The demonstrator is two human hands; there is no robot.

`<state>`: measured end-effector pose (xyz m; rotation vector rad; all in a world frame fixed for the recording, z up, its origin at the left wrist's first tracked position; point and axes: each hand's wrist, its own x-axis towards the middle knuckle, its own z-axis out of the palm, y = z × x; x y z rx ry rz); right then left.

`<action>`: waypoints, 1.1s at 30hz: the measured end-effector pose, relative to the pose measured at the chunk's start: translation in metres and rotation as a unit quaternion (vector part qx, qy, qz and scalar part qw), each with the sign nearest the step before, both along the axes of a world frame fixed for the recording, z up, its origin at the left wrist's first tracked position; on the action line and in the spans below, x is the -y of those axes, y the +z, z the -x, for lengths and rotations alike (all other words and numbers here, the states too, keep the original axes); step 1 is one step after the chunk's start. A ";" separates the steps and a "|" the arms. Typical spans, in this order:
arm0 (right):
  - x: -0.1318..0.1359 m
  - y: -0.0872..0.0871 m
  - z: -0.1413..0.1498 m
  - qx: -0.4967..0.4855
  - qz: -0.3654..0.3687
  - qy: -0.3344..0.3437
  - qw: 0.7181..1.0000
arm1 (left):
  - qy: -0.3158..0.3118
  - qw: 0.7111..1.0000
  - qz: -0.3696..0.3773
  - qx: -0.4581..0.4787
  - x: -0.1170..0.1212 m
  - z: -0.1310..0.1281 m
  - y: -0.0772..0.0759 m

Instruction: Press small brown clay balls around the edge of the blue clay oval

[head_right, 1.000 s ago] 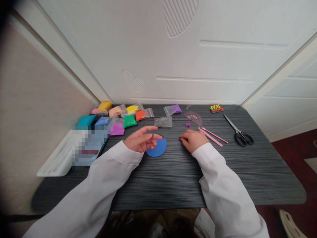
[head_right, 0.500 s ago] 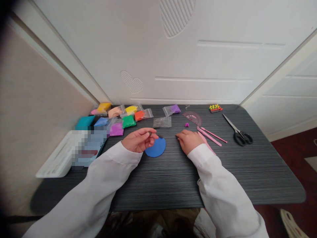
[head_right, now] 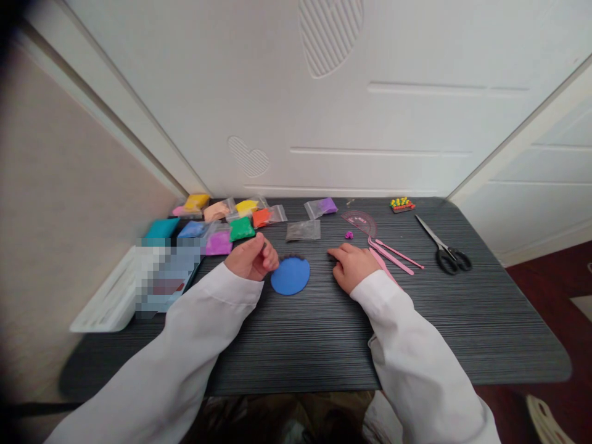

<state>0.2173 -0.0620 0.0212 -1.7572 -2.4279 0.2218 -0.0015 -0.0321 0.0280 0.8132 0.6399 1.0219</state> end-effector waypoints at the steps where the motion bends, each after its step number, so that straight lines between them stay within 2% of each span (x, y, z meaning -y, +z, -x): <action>1: 0.000 0.000 0.000 -0.006 -0.004 -0.003 1.000 | 0.006 1.000 0.000 0.009 -0.002 0.001 0.000; 6: -0.002 0.002 0.000 -0.086 -0.069 -0.014 0.994 | 0.039 0.999 -0.005 0.005 -0.005 0.005 0.000; 10: -0.004 0.008 -0.003 -0.179 -0.148 -0.024 0.972 | 0.053 0.998 0.032 -0.025 -0.006 0.010 0.001; 14: -0.004 0.016 -0.006 -0.245 -0.214 -0.054 0.944 | 0.039 0.995 0.072 0.051 -0.009 0.015 0.009; 17: -0.008 0.015 -0.009 -0.324 -0.232 -0.079 0.914 | 0.055 0.986 0.097 0.125 -0.009 0.012 0.019; 21: -0.020 0.014 -0.009 -0.458 -0.231 -0.128 0.849 | 0.084 0.972 0.112 0.189 -0.003 -0.003 0.033; 23: -0.022 0.021 -0.004 -0.505 -0.234 -0.141 0.819 | 0.090 0.971 0.101 0.195 0.005 -0.013 0.038; 25: -0.016 0.036 0.005 -0.522 -0.247 -0.144 0.804 | 0.091 0.970 0.092 0.207 0.017 -0.021 0.043; 28: 0.008 0.065 0.024 -0.479 -0.301 -0.132 0.814 | 0.065 0.965 0.101 0.233 0.041 -0.029 0.050; 29: 0.019 0.073 0.031 -0.448 -0.317 -0.116 0.828 | 0.063 0.962 0.109 0.243 0.049 -0.031 0.051; 31: 0.040 0.086 0.045 -0.394 -0.322 -0.049 0.859 | 0.058 0.952 0.127 0.274 0.064 -0.035 0.055; 33: 0.057 0.090 0.057 -0.376 -0.332 0.003 0.865 | 0.042 0.942 0.151 0.296 0.075 -0.039 0.058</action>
